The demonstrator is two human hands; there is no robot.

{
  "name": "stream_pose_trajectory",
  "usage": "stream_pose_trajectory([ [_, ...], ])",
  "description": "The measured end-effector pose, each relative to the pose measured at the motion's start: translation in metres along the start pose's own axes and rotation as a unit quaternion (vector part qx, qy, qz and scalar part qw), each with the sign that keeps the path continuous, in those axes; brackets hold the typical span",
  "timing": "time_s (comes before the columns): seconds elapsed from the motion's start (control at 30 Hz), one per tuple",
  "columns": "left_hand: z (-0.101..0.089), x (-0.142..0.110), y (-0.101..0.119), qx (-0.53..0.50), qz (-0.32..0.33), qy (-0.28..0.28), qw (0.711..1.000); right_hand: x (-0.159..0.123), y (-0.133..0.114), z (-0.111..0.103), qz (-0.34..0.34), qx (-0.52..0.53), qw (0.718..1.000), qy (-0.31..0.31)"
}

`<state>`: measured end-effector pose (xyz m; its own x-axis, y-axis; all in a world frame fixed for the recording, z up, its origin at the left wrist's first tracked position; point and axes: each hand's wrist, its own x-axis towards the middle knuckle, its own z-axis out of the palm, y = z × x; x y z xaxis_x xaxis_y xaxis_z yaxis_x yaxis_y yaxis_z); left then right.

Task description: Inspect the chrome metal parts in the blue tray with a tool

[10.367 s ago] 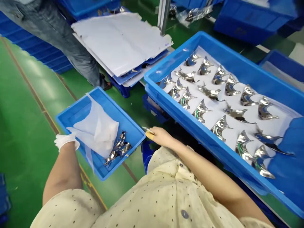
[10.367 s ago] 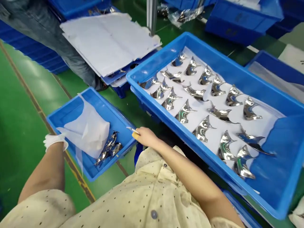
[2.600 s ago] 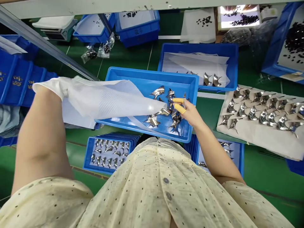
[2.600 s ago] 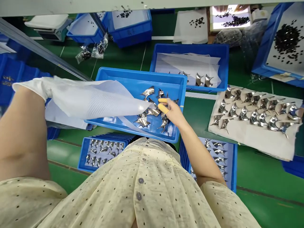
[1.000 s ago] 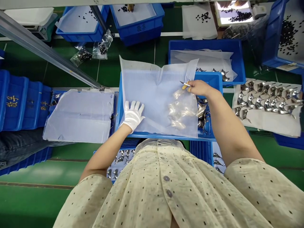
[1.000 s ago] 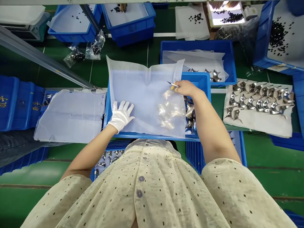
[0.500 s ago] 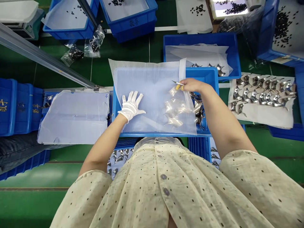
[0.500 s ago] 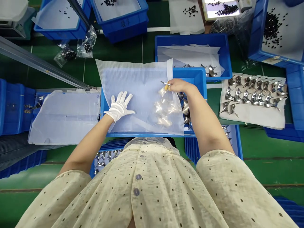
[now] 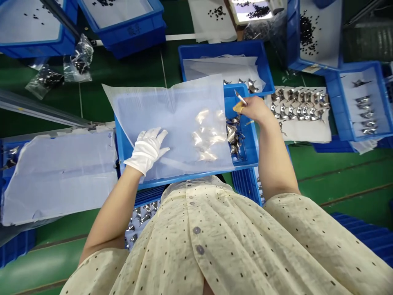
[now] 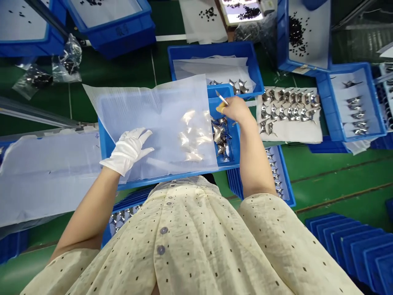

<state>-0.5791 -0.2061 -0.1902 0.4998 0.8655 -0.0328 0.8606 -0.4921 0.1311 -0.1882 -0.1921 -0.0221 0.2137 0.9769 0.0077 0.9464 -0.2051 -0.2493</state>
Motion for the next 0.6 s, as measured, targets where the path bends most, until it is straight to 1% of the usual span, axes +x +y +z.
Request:
stream_pose_trajectory([
  [0.07,-0.002,0.001,0.014,-0.020,0.011,0.025,0.999,-0.019,0.013,0.001,0.070,-0.047,0.996,-0.025],
  [0.1,-0.001,0.002,0.020,-0.032,0.015,0.029,0.999,-0.028,0.017,0.006,0.095,-0.060,0.993,-0.037],
  [0.13,0.001,0.003,0.025,-0.048,0.018,0.035,0.998,-0.036,0.020,0.013,0.103,-0.066,0.992,-0.035],
  [0.2,0.004,0.008,0.033,-0.088,0.029,0.062,0.994,-0.046,0.022,0.033,0.115,-0.069,0.991,-0.011],
  [0.27,0.005,0.012,0.041,-0.137,0.047,0.102,0.984,-0.050,0.021,0.051,0.131,-0.065,0.989,0.024],
  [0.33,0.004,0.015,0.048,-0.184,0.063,0.134,0.972,-0.049,0.020,0.062,0.143,-0.055,0.987,0.048],
  [0.37,0.003,0.015,0.051,-0.205,0.067,0.145,0.966,-0.049,0.021,0.064,0.146,-0.047,0.987,0.050],
  [0.43,-0.001,0.015,0.059,-0.243,0.072,0.161,0.954,-0.049,0.024,0.061,0.148,-0.024,0.987,0.048],
  [0.53,-0.006,0.013,0.071,-0.305,0.074,0.179,0.932,-0.055,0.031,0.046,0.146,0.017,0.988,0.055],
  [0.6,-0.009,0.010,0.082,-0.369,0.069,0.187,0.908,-0.063,0.035,0.035,0.134,0.070,0.986,0.077],
])
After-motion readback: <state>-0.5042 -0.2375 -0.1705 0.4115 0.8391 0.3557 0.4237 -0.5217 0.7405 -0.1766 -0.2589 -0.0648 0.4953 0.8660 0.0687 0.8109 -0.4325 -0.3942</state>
